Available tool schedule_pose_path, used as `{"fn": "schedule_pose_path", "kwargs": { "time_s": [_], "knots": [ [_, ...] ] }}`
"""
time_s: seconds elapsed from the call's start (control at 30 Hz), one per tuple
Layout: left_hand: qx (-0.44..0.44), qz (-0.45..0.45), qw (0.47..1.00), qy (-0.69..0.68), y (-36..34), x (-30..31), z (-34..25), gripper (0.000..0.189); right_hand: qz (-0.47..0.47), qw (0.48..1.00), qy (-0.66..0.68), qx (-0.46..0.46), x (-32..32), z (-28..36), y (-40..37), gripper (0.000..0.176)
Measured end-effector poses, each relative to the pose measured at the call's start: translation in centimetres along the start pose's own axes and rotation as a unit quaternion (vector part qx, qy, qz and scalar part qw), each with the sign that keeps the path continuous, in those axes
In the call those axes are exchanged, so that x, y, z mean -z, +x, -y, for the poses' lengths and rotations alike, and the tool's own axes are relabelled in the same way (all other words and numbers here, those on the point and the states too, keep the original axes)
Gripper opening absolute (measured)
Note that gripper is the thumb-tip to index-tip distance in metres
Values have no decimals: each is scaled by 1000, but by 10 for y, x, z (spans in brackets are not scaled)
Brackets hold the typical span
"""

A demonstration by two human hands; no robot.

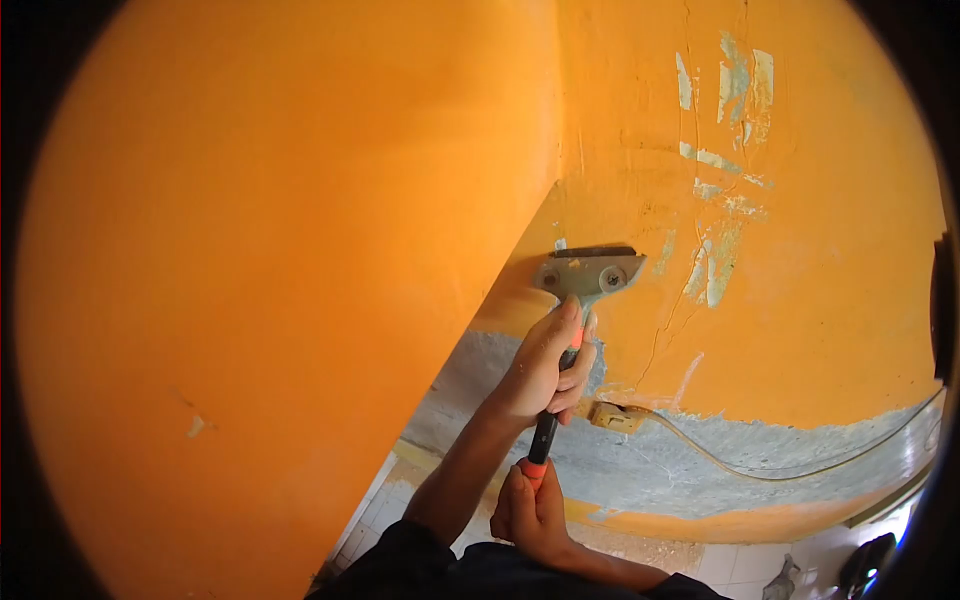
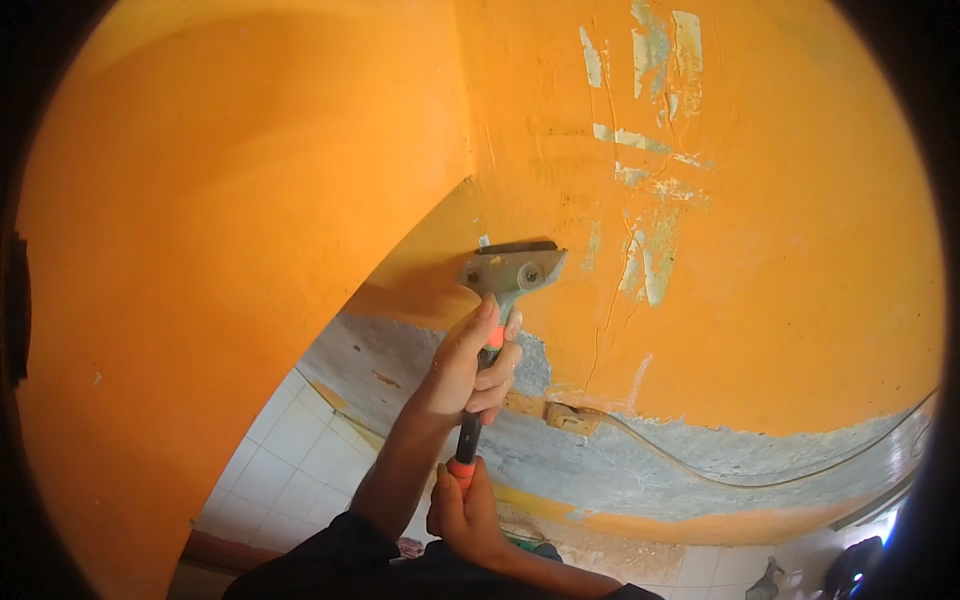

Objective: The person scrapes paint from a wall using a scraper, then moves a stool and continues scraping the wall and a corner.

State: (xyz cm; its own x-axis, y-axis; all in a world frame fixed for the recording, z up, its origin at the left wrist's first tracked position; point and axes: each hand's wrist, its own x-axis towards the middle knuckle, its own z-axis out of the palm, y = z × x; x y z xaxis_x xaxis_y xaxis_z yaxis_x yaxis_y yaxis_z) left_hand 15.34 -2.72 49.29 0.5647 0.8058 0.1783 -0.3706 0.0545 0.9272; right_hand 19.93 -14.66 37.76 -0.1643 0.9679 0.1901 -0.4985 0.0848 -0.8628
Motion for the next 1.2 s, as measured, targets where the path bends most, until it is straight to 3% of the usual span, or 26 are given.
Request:
{"fn": "schedule_pose_path", "kwargs": {
  "time_s": [0.07, 0.23, 0.3, 0.37, 0.4, 0.8, 1.2],
  "knots": [
    [-9, 2, 1000, 12, 3, -1, -13, 47, 25, 997, 74, -17, -8, 4, 1, 14],
    [-29, 10, 999, 23, 2, -4, -8, 48, 6, 999, 40, -7, -3, -2, 2, 14],
    [-18, -26, 999, 14, 5, -2, -11, 49, 20, 999, 42, -4, -9, 2, 10, 14],
    [-48, 11, 999, 18, 9, 6, -10, 48, 29, 999, 43, -3, -12, 6, 5, 12],
    [-22, -27, 999, 24, 4, 1, -6, 47, 14, 999, 43, -3, -10, 4, 0, 12],
    [-32, 45, 998, 1, 8, 0, -19, 44, 5, 1000, 22, 18, -4, -10, 9, 14],
    [-43, -4, 999, 12, 13, -5, -15, 47, 16, 999, 23, 19, -2, 6, 17, 17]
  ]
}}
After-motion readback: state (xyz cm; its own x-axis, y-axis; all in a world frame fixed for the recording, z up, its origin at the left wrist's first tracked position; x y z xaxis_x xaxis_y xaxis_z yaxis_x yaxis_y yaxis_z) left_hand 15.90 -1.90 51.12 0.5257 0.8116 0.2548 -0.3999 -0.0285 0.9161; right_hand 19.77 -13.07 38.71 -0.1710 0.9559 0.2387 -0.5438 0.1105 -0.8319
